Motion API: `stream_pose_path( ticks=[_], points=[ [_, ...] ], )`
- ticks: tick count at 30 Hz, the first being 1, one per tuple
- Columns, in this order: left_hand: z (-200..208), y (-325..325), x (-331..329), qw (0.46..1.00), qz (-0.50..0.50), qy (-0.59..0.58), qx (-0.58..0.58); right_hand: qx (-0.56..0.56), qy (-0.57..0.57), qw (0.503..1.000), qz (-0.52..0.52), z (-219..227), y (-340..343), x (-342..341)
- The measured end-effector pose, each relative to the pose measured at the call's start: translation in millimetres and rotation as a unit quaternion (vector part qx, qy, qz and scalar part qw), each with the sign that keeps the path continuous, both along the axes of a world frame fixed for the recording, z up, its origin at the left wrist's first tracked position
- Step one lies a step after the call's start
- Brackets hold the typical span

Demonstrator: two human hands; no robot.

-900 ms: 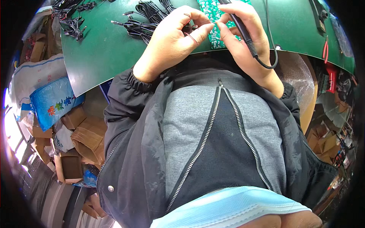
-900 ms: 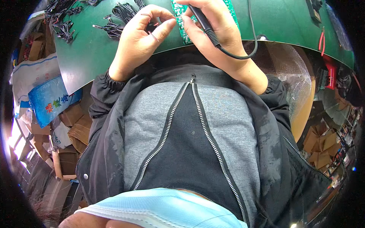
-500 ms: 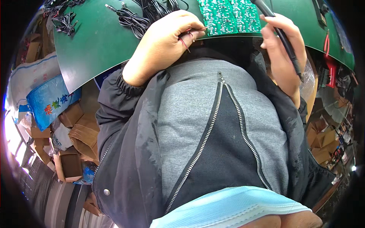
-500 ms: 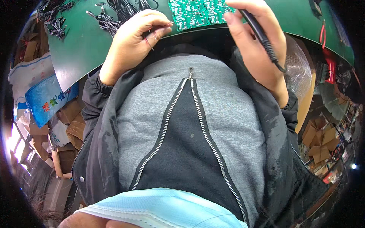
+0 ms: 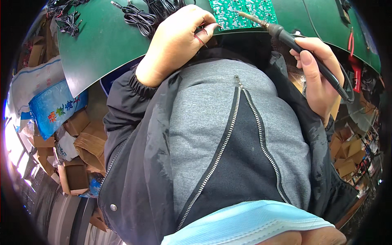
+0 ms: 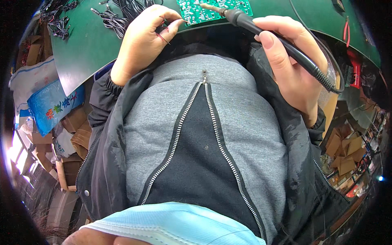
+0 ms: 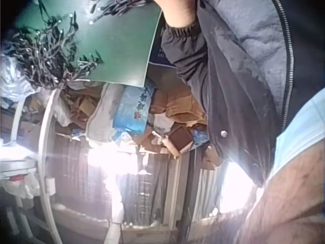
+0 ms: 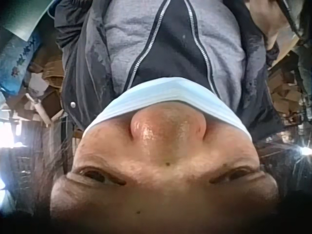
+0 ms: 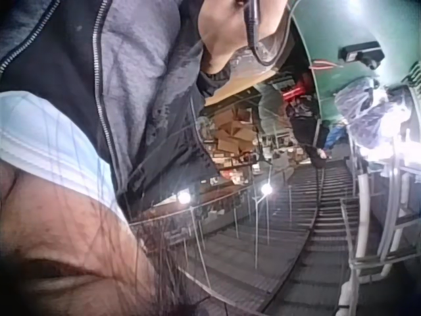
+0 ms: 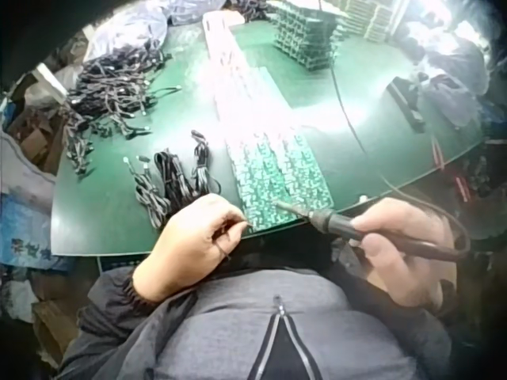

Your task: Soldering wires or components onto a printed circuit board.

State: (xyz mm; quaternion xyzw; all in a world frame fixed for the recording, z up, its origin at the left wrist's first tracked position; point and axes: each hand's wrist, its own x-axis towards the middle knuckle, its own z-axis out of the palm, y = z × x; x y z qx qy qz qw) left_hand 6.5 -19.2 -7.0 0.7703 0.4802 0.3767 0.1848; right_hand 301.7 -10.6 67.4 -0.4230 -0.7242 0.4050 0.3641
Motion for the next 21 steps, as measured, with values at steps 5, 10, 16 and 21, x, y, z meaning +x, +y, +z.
stream_pose_path(
  ticks=[5,10,16,21],
  points=[
    [7.2,0.3,2.5,0.998,0.013,0.004,-0.058,0.041,-0.025,0.998,0.029,2.3,-1.1,-3.0],
    [4.1,-3.0,11.4,0.996,0.065,-0.01,-0.066,0.014,-0.018,0.999,0.05,-2.5,-0.5,-10.7],
    [2.8,-2.5,10.8,0.995,0.066,-0.008,-0.074,0.03,-0.026,0.998,0.056,-4.8,0.4,-14.8],
    [2.0,-2.9,10.2,0.995,0.064,-0.008,-0.072,0.026,-0.021,0.998,0.058,-4.2,1.3,-18.1]
  ],
)
